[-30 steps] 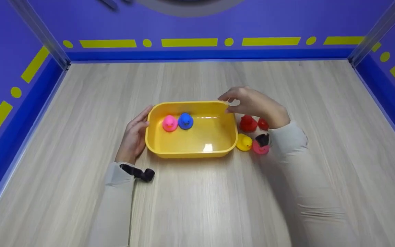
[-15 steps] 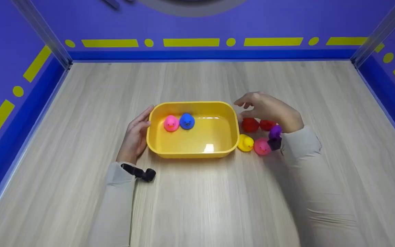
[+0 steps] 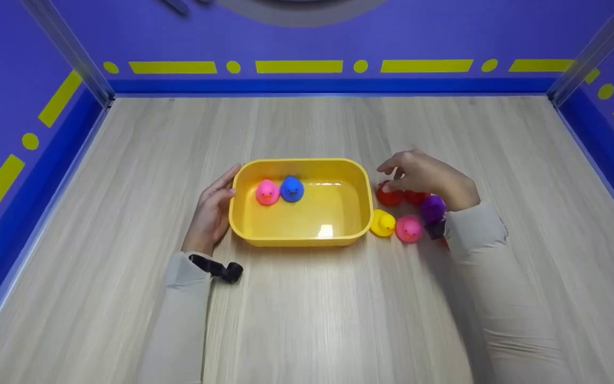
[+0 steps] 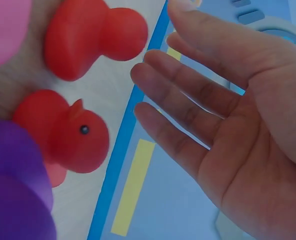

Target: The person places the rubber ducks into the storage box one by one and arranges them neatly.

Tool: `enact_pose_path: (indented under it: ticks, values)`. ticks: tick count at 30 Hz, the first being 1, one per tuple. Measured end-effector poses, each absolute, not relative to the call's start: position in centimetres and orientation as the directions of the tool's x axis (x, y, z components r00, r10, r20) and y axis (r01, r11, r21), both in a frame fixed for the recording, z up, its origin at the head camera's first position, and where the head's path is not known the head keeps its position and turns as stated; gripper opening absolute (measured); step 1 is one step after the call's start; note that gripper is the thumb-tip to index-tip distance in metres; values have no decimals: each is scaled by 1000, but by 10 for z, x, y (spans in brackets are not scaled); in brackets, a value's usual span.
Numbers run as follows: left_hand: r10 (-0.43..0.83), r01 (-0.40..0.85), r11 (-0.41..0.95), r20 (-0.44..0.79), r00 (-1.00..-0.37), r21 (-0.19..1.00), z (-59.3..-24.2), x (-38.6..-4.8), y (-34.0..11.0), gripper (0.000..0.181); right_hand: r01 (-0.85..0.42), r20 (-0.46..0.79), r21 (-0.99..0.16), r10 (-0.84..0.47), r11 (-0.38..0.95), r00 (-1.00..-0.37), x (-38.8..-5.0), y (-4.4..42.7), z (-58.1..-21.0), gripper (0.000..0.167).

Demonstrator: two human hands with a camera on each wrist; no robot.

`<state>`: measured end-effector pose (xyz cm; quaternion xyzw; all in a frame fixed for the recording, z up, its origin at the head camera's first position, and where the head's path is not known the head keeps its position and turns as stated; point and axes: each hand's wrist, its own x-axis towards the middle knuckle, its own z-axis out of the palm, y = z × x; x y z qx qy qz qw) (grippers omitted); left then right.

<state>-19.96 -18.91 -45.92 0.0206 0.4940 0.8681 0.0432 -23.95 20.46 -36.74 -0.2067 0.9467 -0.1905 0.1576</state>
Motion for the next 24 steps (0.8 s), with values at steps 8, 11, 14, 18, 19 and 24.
enact_pose_path:
  ticks: [8,11,14,18,19,24]
  values:
    - [107,-53,-504,2,-994,862,-459,-200,-189,57,-280,-285,-431,-423,858,-860,-240,207,-370,40]
    - [113,-51,-503,8,-994,863,-459,-200,-190,57,-249,-321,-425,-402,870,-857,-240,207,-372,39]
    - [113,-45,-500,14,-994,865,-459,-199,-190,56,-244,-331,-419,-397,875,-856,-240,207,-373,36]
    - [109,-36,-501,21,-994,865,-459,-200,-189,56,-267,-316,-418,-414,869,-854,-241,208,-375,31]
    - [110,-36,-503,22,-994,864,-459,-200,-189,56,-275,-310,-419,-421,866,-852,-242,208,-376,30]
    - [118,-41,-501,22,-993,864,-459,-199,-190,57,-318,-280,-418,-454,851,-846,-242,209,-377,29]
